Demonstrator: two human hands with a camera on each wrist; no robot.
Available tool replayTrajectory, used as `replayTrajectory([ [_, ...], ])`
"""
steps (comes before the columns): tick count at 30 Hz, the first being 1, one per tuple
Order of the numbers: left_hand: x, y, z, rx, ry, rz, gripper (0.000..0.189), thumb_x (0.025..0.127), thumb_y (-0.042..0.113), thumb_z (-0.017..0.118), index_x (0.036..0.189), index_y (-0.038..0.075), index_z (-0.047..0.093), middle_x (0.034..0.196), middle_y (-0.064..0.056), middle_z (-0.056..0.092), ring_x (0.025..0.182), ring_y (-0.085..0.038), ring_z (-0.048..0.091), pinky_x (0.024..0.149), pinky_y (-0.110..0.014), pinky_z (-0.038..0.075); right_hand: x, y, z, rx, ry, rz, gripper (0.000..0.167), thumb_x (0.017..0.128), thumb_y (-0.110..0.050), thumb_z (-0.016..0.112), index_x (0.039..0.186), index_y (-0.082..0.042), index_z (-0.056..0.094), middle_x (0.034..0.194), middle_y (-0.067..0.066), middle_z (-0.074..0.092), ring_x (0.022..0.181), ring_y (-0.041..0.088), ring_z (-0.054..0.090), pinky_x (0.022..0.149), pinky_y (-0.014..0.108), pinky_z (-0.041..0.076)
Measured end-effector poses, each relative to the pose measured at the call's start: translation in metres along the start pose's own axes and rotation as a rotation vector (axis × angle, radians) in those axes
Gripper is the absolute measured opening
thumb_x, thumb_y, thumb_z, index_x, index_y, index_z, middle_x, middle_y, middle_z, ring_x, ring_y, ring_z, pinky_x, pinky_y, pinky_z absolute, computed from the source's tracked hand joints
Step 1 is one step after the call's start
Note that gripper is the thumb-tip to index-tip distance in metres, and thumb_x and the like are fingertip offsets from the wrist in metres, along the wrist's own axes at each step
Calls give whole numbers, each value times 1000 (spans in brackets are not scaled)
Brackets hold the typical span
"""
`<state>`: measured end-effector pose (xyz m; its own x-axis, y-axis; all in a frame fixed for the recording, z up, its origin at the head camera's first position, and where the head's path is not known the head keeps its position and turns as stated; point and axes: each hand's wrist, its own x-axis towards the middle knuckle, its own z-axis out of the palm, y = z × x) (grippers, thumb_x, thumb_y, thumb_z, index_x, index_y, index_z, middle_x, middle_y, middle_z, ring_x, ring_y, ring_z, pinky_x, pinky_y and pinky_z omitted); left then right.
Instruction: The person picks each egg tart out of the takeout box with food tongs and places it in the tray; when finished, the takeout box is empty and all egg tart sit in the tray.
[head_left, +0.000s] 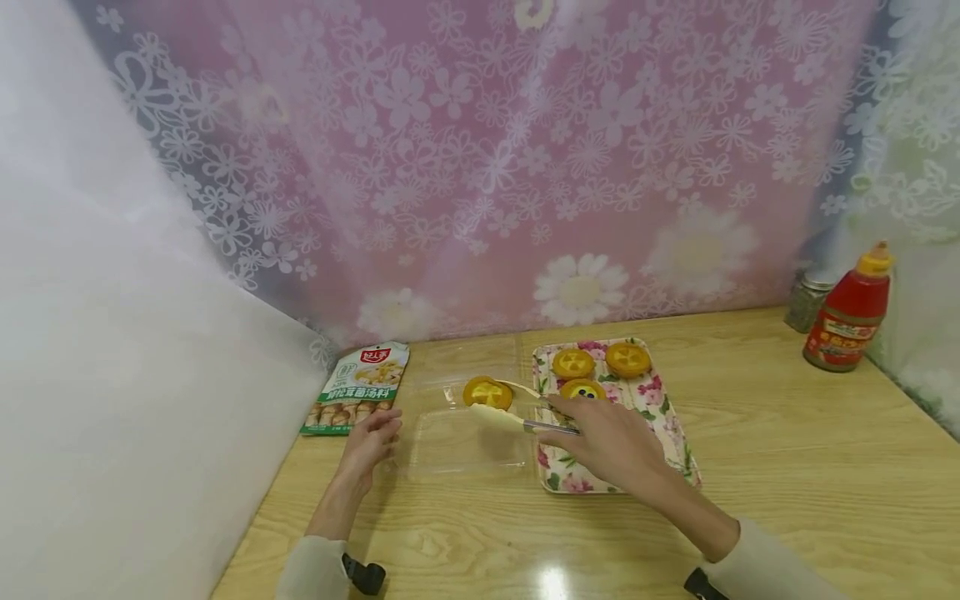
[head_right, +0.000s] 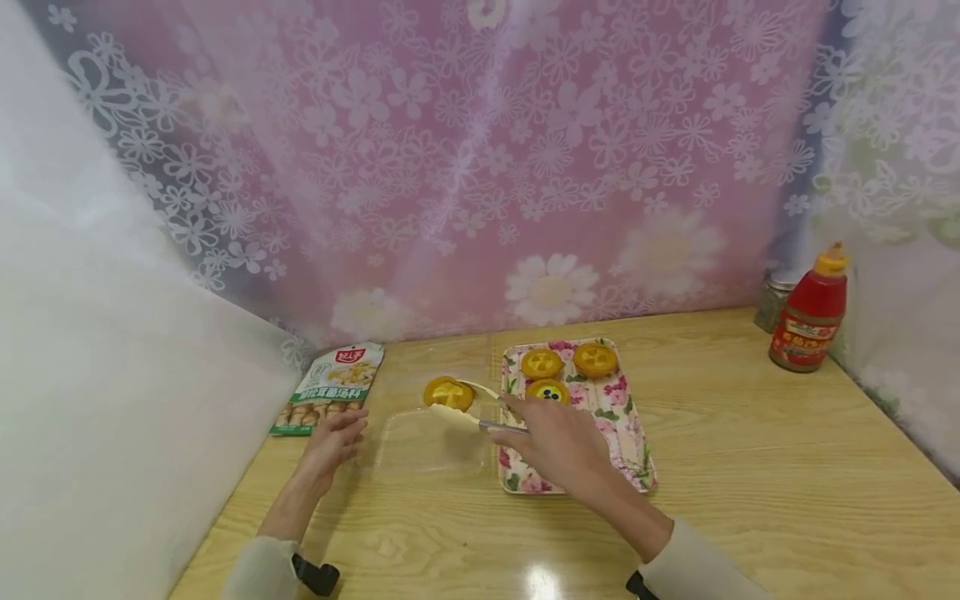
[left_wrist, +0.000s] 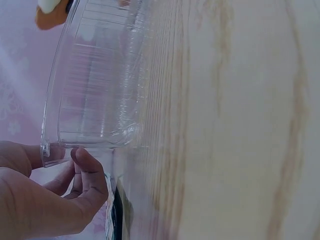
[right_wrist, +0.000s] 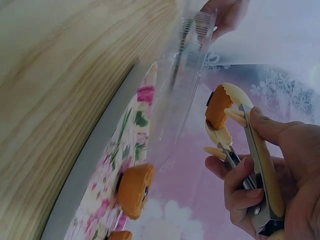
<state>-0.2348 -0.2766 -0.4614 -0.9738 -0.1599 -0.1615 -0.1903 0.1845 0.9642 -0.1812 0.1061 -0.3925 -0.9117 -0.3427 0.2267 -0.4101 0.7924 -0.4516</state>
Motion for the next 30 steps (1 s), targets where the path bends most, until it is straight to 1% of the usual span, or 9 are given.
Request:
replayTrajectory([
  [6,0,-2,1,9,5,-11,40,108,14,58,145,-2,57,134,-19,57,106,-29,58,85,-38,53,-16,12,-8,-20,4,19,59,96,-52,71,143,-16,66,58,-6,45,45,5,19,41,20,18],
  [8,0,-2,1,11,3,-13,40,108,15,58,145,-2,56,133,-18,57,106,-28,58,85,-38,53,-20,15,-11,-46,18,9,60,96,-54,70,142,-16,67,62,-6,52,45,5,22,41,20,20],
  [11,-1,-2,1,11,-2,-10,41,108,15,58,145,-3,56,132,-17,58,105,-27,58,85,-38,53,-27,20,-17,-75,51,-16,61,96,-58,67,141,-15,68,86,1,73,45,2,27,40,20,21],
  [13,0,-1,1,10,-5,-5,41,108,16,57,145,-2,56,133,-17,58,105,-27,58,84,-38,53,-32,23,-22,-93,81,-33,63,96,-59,66,140,-13,68,106,6,77,45,1,27,39,19,20],
  [15,0,1,2,9,-8,3,40,109,16,57,145,-2,56,135,-18,57,105,-27,58,84,-37,53,-36,28,-28,-104,107,-40,63,96,-58,67,141,-13,67,115,9,77,44,1,26,40,18,20],
  [17,0,1,2,6,-7,7,41,109,16,57,145,-2,56,135,-18,56,105,-27,58,84,-37,53,-39,32,-33,-119,118,-32,65,96,-58,66,144,-15,65,108,7,77,44,3,25,40,19,19],
  [22,1,1,1,6,-6,-5,41,109,15,57,146,-1,56,128,-11,58,108,-30,57,84,-37,52,-48,51,-45,-121,99,58,70,96,-65,62,147,-16,62,100,7,76,45,6,34,40,24,23],
  [27,0,0,1,5,-11,-9,43,108,17,58,147,-1,55,131,-12,57,110,-30,57,86,-38,52,-63,75,-56,-103,90,153,77,96,-69,59,149,-13,60,119,19,73,48,10,41,39,29,28],
  [30,-1,0,1,0,-20,-11,44,108,19,59,147,-1,54,136,-15,56,109,-28,57,87,-38,52,-72,90,-61,-112,94,191,78,97,-68,59,150,-12,57,123,23,71,50,13,41,39,31,27],
])
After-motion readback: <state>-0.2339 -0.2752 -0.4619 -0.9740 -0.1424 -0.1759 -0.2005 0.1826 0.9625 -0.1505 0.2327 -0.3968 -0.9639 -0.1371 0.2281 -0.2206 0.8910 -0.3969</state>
